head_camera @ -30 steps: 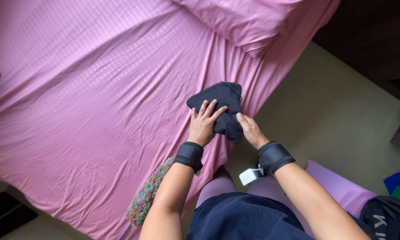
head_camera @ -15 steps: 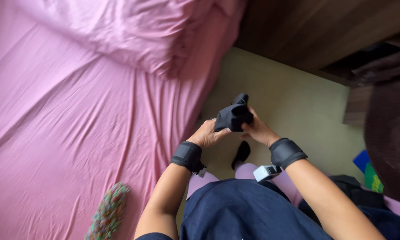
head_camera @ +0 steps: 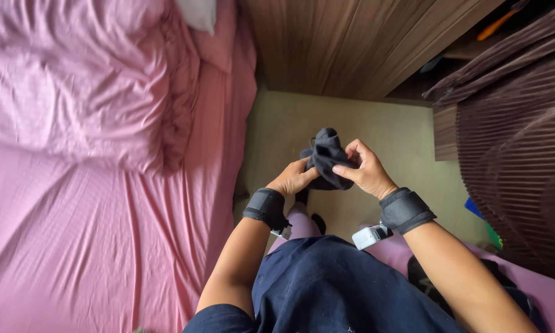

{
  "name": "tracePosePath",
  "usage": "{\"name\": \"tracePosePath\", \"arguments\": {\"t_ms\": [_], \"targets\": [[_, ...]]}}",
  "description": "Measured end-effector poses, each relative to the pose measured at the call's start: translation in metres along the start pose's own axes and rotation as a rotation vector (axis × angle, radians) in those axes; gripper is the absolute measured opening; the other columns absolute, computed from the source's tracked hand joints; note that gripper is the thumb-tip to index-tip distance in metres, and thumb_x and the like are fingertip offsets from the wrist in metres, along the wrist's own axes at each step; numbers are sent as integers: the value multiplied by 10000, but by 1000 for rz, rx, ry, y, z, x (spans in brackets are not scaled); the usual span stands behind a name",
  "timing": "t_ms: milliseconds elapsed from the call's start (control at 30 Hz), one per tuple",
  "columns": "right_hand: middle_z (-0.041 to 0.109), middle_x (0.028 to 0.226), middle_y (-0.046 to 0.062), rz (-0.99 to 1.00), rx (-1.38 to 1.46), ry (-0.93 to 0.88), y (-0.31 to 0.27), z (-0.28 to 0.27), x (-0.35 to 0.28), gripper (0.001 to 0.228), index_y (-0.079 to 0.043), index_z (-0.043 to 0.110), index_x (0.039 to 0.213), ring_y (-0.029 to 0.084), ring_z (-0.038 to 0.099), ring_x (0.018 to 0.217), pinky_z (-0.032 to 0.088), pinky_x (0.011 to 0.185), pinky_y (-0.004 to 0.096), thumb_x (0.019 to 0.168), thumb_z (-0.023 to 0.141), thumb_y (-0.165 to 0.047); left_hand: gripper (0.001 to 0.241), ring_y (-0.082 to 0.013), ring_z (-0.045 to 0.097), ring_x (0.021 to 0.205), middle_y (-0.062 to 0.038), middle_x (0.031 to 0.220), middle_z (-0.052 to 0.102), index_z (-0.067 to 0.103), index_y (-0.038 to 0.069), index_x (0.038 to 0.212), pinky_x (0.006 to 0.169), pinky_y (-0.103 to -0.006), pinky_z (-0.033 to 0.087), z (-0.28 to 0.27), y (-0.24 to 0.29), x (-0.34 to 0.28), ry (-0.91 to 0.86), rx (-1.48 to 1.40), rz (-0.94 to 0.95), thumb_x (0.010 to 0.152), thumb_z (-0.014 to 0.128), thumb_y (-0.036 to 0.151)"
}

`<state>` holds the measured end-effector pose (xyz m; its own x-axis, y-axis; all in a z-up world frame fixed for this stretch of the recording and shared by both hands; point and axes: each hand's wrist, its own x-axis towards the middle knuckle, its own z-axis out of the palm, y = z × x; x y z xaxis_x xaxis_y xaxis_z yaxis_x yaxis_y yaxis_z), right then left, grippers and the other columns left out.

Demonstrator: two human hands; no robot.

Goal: The person places a black backpack into a wooden wardrobe, then folds a white bra and a black garment on a pink bed before putting them away. They move a pink chair to a corner and use a colorful duster to clean a vase of artificial sunflowers and the bed surface.

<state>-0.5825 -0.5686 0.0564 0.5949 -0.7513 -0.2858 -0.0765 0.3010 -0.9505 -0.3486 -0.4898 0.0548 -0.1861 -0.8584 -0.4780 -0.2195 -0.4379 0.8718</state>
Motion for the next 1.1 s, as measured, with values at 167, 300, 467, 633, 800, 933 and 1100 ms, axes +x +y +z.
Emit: {"name": "tracePosePath", "arguments": {"t_ms": [167,300,467,633,800,933,1100], "targets": [[453,991,-10,-234,-297,227,-69,-45,29,411,-97,452,1057,106,470,921,455,846,291,837,797,-128,645,-316,652,1175,-204,1230,679,582,10,1300,980,-400,510,-28,50,83,6,182,179,905,675,511],[452,1127,10,-515,-422,677,-138,-109,22,447,-71,432,1152,107,448,1004,449,998,305,925,790,-213,528,-337,670,1177,-180,1225,691,641,42,1214,979,-410,536,-38,111,141,-27,396,392,926,710,480],[404,1097,-4,-881,-408,973,-167,-266,29,445,-48,394,1158,106,418,1002,418,981,270,1068,812,-170,434,-331,685,1129,-160,1204,721,667,79,1203,955,-415,544,-15,148,197,-96,488,500,921,713,406],[541,1221,78,-1093,-192,1002,-234,-356,49,261,17,513,1238,158,533,1072,479,1036,334,1127,710,-112,368,-320,717,1064,-148,1142,743,690,81,1154,898,-409,569,9,144,246,-84,477,423,918,722,362],[604,1341,124,-1131,-288,793,-299,-394,60,312,60,520,1355,189,617,1226,514,1138,366,1159,560,-180,311,-325,725,997,-130,1040,766,715,92,1105,860,-413,568,54,148,278,-18,595,208,905,726,331],[589,1474,148,-1151,-393,820,-308,-448,80,355,73,472,1467,184,597,1301,479,1175,325,1223,568,-167,304,-322,723,993,-129,1036,770,715,89,1091,859,-414,564,86,172,293,24,535,185,903,729,328],[595,1402,155,-1084,-493,1055,-287,-541,130,253,10,524,1435,173,540,1178,475,1090,314,1205,563,-85,284,-341,720,990,-150,1038,764,722,85,1101,874,-416,565,110,178,311,88,527,173,920,710,303]]}}
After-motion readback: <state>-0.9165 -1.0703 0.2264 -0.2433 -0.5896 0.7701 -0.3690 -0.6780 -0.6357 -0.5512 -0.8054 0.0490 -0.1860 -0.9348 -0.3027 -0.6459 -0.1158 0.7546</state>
